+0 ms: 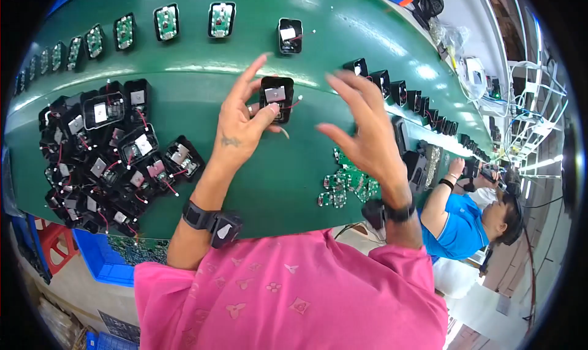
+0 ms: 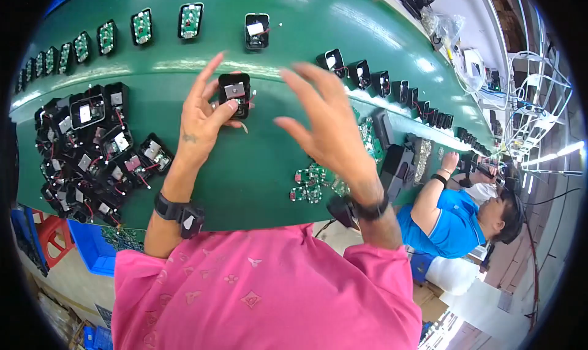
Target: The person picks up a black housing and a circuit board, fits the board into the housing, and presses them together. After assembling the components, the person places the completed unit onto the green conveyor belt.
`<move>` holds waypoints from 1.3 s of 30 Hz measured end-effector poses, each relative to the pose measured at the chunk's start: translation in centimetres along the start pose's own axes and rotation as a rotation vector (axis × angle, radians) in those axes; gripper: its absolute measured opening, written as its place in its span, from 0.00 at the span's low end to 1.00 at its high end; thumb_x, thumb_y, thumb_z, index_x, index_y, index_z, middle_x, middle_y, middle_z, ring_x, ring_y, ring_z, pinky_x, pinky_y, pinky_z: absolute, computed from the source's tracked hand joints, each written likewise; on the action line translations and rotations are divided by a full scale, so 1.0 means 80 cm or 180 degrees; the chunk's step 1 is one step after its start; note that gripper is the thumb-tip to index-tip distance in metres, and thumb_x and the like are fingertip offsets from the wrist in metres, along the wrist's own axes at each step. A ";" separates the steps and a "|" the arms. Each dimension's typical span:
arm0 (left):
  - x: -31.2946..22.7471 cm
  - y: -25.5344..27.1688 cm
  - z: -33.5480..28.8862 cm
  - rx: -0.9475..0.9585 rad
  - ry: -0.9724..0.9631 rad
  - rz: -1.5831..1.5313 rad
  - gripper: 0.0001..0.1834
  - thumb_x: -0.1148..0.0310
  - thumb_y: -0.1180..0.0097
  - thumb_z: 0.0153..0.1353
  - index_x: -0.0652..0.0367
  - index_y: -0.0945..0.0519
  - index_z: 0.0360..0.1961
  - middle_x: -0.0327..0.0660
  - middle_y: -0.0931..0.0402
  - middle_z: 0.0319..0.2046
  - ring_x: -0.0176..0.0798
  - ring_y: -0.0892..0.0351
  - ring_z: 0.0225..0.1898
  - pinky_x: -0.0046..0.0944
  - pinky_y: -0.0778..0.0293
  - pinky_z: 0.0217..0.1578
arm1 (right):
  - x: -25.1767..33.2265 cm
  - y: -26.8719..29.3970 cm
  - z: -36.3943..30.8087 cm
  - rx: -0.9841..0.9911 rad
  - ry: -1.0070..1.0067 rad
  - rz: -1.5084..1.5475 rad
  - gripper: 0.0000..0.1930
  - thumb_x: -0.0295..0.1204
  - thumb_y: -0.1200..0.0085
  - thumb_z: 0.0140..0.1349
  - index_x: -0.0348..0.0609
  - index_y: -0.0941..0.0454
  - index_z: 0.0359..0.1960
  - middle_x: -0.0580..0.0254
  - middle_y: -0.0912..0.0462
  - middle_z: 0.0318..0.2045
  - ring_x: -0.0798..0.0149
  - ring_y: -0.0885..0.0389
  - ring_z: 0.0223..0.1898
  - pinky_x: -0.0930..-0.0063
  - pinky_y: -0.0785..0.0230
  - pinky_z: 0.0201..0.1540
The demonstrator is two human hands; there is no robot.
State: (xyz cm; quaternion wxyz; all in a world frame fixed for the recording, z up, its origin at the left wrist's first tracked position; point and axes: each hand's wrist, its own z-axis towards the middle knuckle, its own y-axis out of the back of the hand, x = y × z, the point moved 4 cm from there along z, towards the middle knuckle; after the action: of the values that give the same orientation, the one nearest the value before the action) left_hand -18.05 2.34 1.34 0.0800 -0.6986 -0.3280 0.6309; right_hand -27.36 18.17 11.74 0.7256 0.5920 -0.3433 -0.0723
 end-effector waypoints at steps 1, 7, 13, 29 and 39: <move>-0.003 -0.006 0.002 0.0038 0.0028 -0.0055 0.37 0.80 0.46 0.61 0.56 0.40 0.72 0.48 0.29 0.56 0.41 0.17 0.46 0.30 0.17 0.31 | -0.011 0.009 -0.036 0.0195 -0.0224 -0.0176 0.30 0.33 0.29 0.49 0.42 0.24 0.55 0.49 0.24 0.54 0.45 0.28 0.57 0.57 0.33 0.58; 0.003 -0.002 -0.002 -0.0015 0.0237 -0.0240 0.35 0.78 0.45 0.62 0.56 0.38 0.71 0.45 0.26 0.52 0.42 0.16 0.43 0.33 0.17 0.38 | 0.001 -0.014 -0.217 0.0713 -0.1628 -0.0246 0.22 0.33 0.29 0.52 0.38 0.22 0.47 0.52 0.22 0.42 0.56 0.20 0.35 0.65 0.27 0.38; 0.010 -0.011 0.001 0.0098 0.0408 -0.0162 0.29 0.79 0.43 0.61 0.61 0.32 0.65 0.44 0.24 0.49 0.41 0.16 0.44 0.34 0.17 0.40 | 0.000 -0.063 -0.252 -0.0194 -0.2229 0.0257 0.19 0.28 0.31 0.55 0.36 0.25 0.44 0.54 0.23 0.38 0.61 0.22 0.27 0.66 0.28 0.31; 0.016 -0.001 -0.003 0.0174 0.0032 0.0643 0.07 0.77 0.30 0.53 0.64 0.16 0.33 0.46 0.33 0.56 0.35 0.22 0.45 0.33 0.19 0.41 | 0.010 -0.055 -0.079 -0.0879 -0.2184 0.3885 0.07 0.23 0.48 0.68 0.30 0.21 0.39 0.54 0.18 0.33 0.64 0.15 0.27 0.77 0.23 0.27; 0.011 -0.009 -0.007 0.0231 0.0023 0.0941 0.07 0.81 0.36 0.54 0.63 0.16 0.35 0.43 0.33 0.57 0.33 0.22 0.42 0.31 0.20 0.33 | 0.001 -0.056 -0.024 -0.0398 -0.2101 0.3334 0.11 0.22 0.45 0.67 0.31 0.21 0.49 0.61 0.19 0.33 0.72 0.19 0.24 0.81 0.26 0.26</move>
State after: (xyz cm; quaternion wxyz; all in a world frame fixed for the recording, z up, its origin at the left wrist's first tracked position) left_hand -17.83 3.55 1.09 0.0126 -0.7382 -0.1983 0.6447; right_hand -24.79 18.41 7.55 0.5536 0.2478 -0.7894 0.0942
